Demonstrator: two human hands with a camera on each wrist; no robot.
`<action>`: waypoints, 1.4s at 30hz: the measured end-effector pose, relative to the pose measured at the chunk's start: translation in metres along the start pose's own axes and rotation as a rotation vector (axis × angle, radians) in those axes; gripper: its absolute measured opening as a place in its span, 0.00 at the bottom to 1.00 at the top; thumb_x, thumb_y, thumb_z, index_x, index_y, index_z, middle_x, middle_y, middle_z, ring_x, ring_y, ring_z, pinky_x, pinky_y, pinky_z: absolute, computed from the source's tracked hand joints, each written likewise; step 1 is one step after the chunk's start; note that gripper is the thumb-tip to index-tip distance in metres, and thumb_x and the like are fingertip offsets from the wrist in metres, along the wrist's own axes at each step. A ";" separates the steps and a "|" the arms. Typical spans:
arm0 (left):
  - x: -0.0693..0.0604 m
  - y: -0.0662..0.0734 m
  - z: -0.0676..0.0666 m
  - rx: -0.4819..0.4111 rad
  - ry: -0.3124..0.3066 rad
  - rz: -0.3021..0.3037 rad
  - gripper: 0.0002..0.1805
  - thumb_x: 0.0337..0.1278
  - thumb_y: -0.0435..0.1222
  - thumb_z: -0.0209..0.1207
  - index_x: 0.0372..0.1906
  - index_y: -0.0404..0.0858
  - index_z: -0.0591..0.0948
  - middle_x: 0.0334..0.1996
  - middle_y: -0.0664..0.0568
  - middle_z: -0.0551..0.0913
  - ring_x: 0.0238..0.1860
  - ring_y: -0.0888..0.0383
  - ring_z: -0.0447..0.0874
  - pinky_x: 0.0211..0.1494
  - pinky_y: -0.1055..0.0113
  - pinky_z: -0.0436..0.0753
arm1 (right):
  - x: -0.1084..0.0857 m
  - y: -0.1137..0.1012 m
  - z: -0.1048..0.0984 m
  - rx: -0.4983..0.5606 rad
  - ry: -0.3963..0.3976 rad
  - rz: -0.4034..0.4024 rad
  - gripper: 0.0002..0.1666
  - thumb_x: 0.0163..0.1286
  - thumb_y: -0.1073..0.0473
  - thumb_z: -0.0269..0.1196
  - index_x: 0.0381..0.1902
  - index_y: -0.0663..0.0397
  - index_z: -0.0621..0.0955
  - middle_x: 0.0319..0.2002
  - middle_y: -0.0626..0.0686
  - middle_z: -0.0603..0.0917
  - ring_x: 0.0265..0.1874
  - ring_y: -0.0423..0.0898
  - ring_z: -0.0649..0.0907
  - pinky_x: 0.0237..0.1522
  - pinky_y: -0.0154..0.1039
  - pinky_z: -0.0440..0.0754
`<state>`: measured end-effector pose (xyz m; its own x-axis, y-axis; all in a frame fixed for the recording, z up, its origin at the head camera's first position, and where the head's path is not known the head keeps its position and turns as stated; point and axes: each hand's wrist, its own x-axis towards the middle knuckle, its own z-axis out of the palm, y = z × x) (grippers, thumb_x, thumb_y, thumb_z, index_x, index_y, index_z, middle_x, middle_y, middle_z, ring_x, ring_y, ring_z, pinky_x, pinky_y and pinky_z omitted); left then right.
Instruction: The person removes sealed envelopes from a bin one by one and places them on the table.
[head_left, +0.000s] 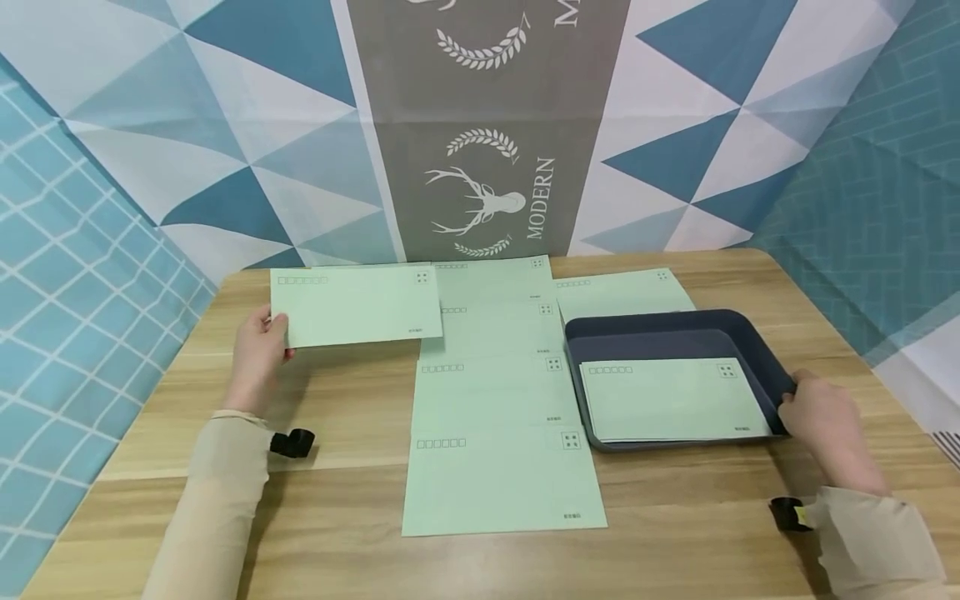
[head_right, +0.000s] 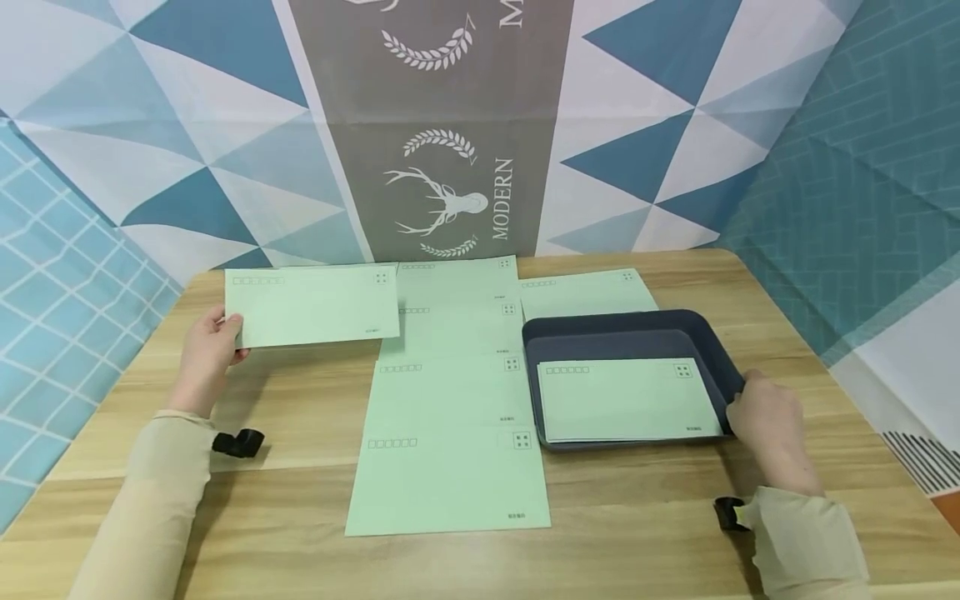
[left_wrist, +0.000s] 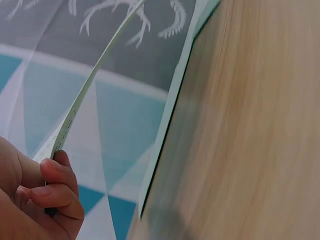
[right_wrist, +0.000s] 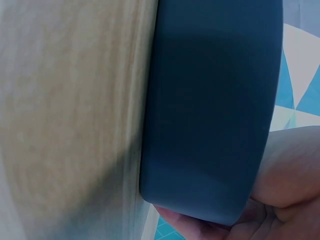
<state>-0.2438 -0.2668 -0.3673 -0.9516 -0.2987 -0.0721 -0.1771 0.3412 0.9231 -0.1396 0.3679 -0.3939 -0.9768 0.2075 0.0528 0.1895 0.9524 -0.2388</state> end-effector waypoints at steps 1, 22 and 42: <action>0.001 -0.003 -0.003 0.008 -0.003 -0.010 0.24 0.68 0.40 0.37 0.62 0.31 0.62 0.31 0.60 0.71 0.22 0.68 0.67 0.24 0.77 0.72 | 0.000 0.000 0.000 -0.001 -0.002 -0.001 0.19 0.55 0.69 0.51 0.40 0.84 0.68 0.33 0.80 0.73 0.28 0.74 0.73 0.27 0.58 0.70; 0.017 -0.034 -0.024 0.028 -0.047 -0.085 0.21 0.67 0.45 0.42 0.55 0.34 0.65 0.27 0.61 0.72 0.16 0.67 0.69 0.20 0.72 0.71 | -0.001 0.001 0.002 -0.006 -0.030 0.011 0.21 0.56 0.69 0.51 0.43 0.86 0.67 0.34 0.80 0.73 0.28 0.74 0.73 0.27 0.58 0.70; 0.018 -0.039 -0.017 -0.194 -0.062 -0.230 0.31 0.65 0.38 0.43 0.69 0.31 0.51 0.27 0.61 0.72 0.17 0.69 0.73 0.23 0.78 0.74 | 0.000 -0.002 -0.001 -0.017 -0.006 -0.013 0.20 0.55 0.70 0.50 0.41 0.87 0.67 0.33 0.80 0.73 0.27 0.73 0.73 0.27 0.58 0.70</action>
<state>-0.2501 -0.3008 -0.3982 -0.9067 -0.2914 -0.3050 -0.3441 0.0927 0.9343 -0.1402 0.3660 -0.3919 -0.9798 0.1937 0.0496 0.1784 0.9587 -0.2215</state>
